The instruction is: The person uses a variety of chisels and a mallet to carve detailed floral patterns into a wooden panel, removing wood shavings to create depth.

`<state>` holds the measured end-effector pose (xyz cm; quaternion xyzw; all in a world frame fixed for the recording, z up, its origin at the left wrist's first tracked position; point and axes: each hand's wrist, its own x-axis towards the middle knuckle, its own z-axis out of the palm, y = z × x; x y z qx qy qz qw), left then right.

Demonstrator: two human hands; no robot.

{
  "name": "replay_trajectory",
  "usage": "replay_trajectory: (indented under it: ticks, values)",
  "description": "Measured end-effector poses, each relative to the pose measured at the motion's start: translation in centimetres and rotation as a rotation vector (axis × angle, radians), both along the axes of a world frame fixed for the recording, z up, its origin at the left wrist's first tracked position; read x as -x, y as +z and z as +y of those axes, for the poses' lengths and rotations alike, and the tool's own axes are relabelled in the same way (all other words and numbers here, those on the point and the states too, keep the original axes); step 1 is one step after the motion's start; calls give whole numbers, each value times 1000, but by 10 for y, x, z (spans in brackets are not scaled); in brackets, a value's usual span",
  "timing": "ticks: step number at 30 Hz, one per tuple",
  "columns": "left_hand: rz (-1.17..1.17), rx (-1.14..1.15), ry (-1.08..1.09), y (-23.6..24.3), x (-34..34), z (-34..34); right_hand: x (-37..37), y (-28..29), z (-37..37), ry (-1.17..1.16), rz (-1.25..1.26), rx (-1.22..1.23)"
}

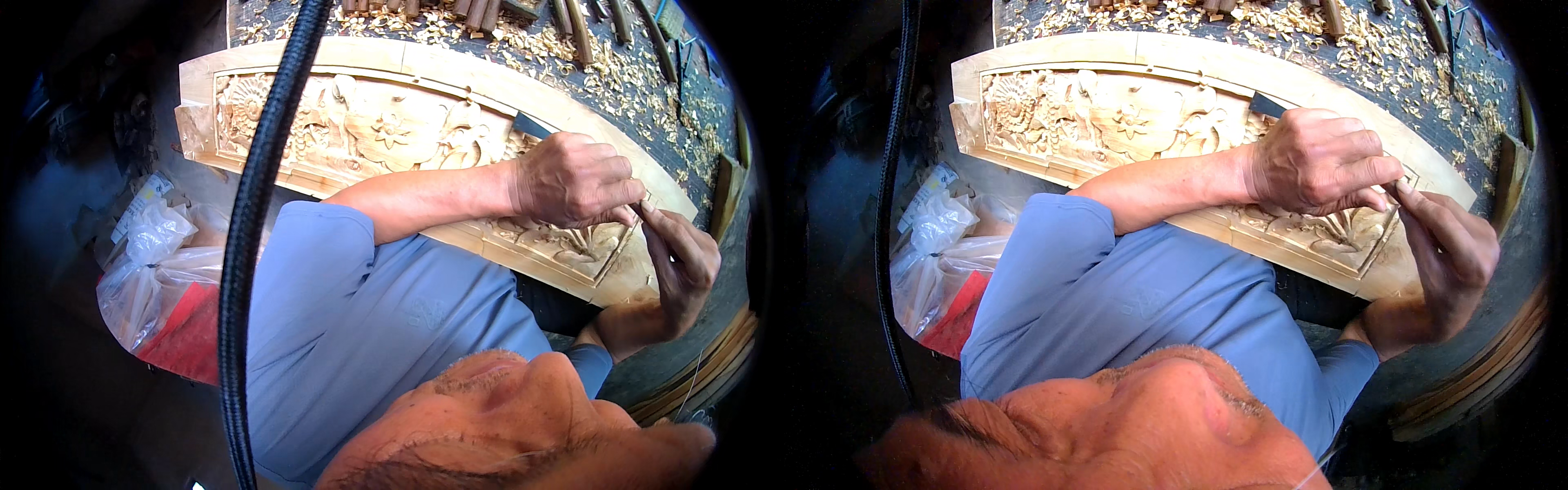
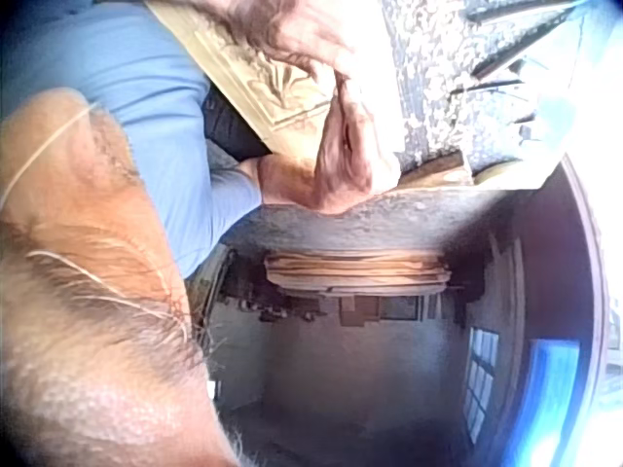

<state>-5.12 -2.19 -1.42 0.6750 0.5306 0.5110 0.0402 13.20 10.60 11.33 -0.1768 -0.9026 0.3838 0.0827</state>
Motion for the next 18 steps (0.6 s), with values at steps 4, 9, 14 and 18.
replay_trajectory:
  ticks: [4, 9, 14, 18]
  values:
    - [5, -11, -1, 0, -3, 1, -6, 3, 0, 5, -43, 13]
    - [47, 40, 44, -1, -1, -3, -4, -8, 2, 16, -7, 0]
    - [9, 36, 66, 1, -5, 1, 0, -6, -1, 6, 21, -32]
    - [-18, 46, 98, 3, -3, 1, 3, -8, -4, -6, 26, -39]
